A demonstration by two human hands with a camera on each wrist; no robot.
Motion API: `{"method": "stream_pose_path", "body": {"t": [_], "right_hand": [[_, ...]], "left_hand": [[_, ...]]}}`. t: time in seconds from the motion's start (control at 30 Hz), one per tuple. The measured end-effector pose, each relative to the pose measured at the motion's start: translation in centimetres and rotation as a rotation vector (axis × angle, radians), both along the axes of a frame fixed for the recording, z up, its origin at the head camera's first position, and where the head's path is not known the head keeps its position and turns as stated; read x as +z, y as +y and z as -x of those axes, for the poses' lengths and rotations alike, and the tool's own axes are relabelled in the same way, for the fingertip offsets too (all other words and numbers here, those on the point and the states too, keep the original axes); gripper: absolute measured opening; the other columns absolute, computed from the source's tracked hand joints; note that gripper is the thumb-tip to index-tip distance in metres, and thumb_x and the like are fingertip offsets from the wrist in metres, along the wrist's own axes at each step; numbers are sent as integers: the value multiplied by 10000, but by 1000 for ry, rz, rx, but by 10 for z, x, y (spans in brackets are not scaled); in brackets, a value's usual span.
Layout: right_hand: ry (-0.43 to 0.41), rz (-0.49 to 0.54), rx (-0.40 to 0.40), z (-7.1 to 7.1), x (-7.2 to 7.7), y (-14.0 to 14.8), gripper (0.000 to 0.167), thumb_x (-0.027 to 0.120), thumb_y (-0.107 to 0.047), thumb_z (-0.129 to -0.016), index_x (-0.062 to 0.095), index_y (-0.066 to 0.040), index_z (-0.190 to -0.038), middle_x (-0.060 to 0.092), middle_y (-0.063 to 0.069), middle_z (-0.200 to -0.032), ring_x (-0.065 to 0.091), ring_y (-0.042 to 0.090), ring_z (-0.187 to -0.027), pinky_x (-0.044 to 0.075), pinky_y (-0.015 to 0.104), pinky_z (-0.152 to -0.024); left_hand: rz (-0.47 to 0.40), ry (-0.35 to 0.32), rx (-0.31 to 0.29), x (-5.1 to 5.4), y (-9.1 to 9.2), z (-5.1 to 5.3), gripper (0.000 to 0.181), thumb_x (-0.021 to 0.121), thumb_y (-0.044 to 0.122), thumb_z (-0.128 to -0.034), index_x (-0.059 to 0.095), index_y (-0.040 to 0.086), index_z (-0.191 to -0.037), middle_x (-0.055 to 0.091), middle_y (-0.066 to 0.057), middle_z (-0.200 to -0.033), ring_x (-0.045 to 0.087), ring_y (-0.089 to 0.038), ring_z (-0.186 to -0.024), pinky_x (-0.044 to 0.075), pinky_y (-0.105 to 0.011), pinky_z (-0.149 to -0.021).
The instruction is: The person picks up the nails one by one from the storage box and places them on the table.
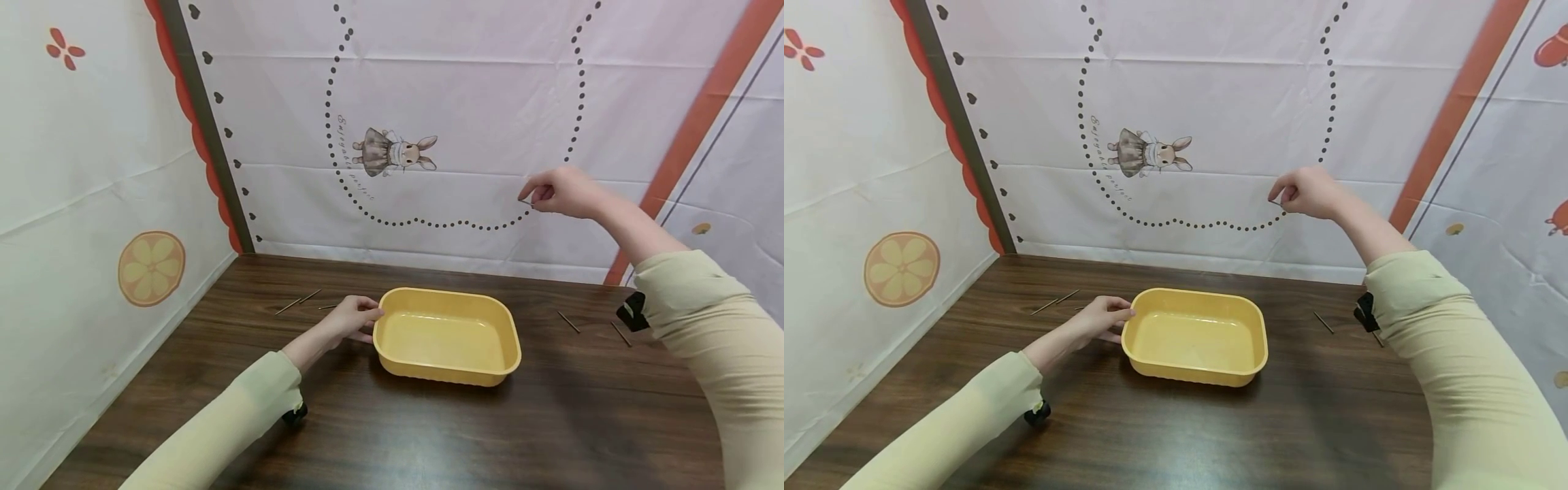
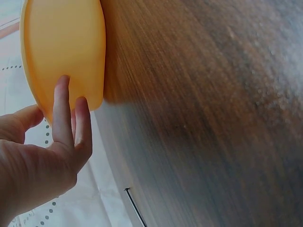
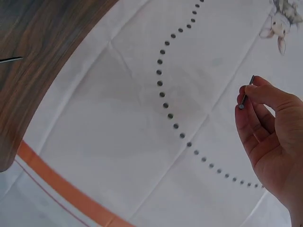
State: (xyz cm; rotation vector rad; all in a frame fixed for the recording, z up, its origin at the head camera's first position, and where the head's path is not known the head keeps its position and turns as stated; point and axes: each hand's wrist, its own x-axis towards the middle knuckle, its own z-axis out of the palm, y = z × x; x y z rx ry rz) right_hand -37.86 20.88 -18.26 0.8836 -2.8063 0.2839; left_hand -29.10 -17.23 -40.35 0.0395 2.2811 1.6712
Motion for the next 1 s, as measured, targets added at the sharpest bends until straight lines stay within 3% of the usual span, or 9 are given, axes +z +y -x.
{"method": "stream_pose_path", "body": {"t": [0.17, 0.4, 0.8, 1.0], "right_hand": [[-5, -17, -53, -1, -4, 15, 193, 608, -14, -905, 741, -60, -1037, 653, 65, -780, 515, 160, -693, 410, 228, -583], [-8, -5, -97, -1, -24, 34, 217, 565, 8, -884, 737, -45, -1006, 549, 27, -685, 401, 129, -575, 329, 239, -538], [-51, 5, -169, 6, -51, 68, 233, 543, 28, -870, 726, 6, -1012, 540, 2, -616, 403, 145, -572, 324, 257, -553], [-85, 9, -198, 7, -74, 86, 220, 571, 30, -861, 718, 24, -1025, 590, 26, -656, 428, 158, -578, 335, 260, -533]], "left_hand": [[-4, 1, -4, -1, 0, 0, 414, 559, 195, -1011, 521, -67, -1329, 566, -261, -1275, 659, -310, -1071, 646, -312, -721], [-3, 2, 1, -2, 1, 0, 413, 560, 193, -1009, 523, -71, -1326, 568, -265, -1272, 660, -313, -1067, 647, -322, -718], [14, 8, 3, 1, 0, 1, 417, 563, 205, -1010, 528, -61, -1330, 570, -246, -1274, 663, -267, -1034, 647, -318, -720], [17, 7, 4, 1, 0, 0, 413, 559, 199, -1011, 528, -62, -1329, 575, -243, -1267, 668, -259, -1023, 646, -318, -723]]}}
